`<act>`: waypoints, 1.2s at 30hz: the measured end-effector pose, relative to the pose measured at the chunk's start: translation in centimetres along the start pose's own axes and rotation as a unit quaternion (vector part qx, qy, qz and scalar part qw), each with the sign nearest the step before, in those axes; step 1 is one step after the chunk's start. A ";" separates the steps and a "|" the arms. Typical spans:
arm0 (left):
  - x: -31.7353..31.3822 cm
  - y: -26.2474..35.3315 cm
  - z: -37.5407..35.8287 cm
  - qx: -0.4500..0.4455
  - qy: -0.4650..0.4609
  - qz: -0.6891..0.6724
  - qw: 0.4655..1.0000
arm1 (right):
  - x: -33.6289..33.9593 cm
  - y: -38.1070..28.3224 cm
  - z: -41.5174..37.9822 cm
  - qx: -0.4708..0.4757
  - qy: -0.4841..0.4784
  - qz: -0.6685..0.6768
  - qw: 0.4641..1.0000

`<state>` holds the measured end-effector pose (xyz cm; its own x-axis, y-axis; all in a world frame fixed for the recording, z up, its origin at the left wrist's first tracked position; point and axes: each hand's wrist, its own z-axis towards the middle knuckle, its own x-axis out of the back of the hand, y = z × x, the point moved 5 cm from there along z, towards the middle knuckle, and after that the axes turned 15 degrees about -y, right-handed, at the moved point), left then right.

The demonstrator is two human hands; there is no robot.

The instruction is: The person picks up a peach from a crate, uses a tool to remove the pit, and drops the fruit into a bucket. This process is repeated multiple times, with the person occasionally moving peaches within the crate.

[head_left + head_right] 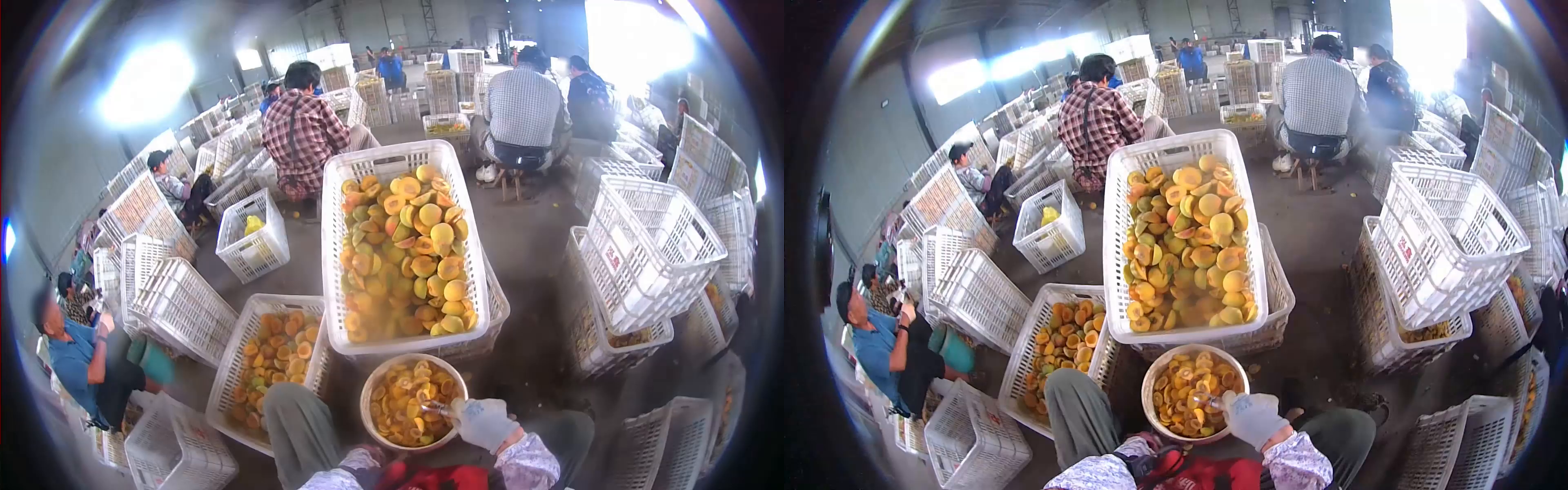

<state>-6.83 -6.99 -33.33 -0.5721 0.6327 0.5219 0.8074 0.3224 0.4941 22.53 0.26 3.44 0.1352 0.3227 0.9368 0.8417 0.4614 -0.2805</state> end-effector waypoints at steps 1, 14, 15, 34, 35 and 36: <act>0.5 -0.1 -0.3 0.037 0.042 -0.053 0.997 | -0.2 0.3 -0.1 0.000 0.004 0.006 1.000; 32.9 23.7 -27.2 -0.264 0.291 -0.497 0.774 | 1.5 1.4 -1.0 -0.042 0.009 0.021 0.999; 36.7 19.7 -25.3 -0.273 0.388 -0.367 0.800 | 1.8 1.2 -1.1 -0.032 0.013 0.035 0.999; 56.1 45.9 11.4 -0.537 -0.256 -0.331 0.733 | 0.1 0.9 3.4 -0.241 0.071 0.561 0.789; 57.2 49.2 11.8 -0.473 0.031 -0.010 0.881 | -1.2 2.1 3.4 -0.262 0.076 0.730 0.627; 59.3 50.7 12.4 -0.329 0.357 0.299 0.821 | -1.2 3.7 1.9 -0.299 0.119 0.727 0.607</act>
<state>2.01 55.62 14.03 -0.2298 -0.1117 0.9668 0.8565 -0.4950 0.1464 24.49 3.17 0.92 0.9735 -0.1322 -0.1868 -0.2288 -0.5724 -0.7874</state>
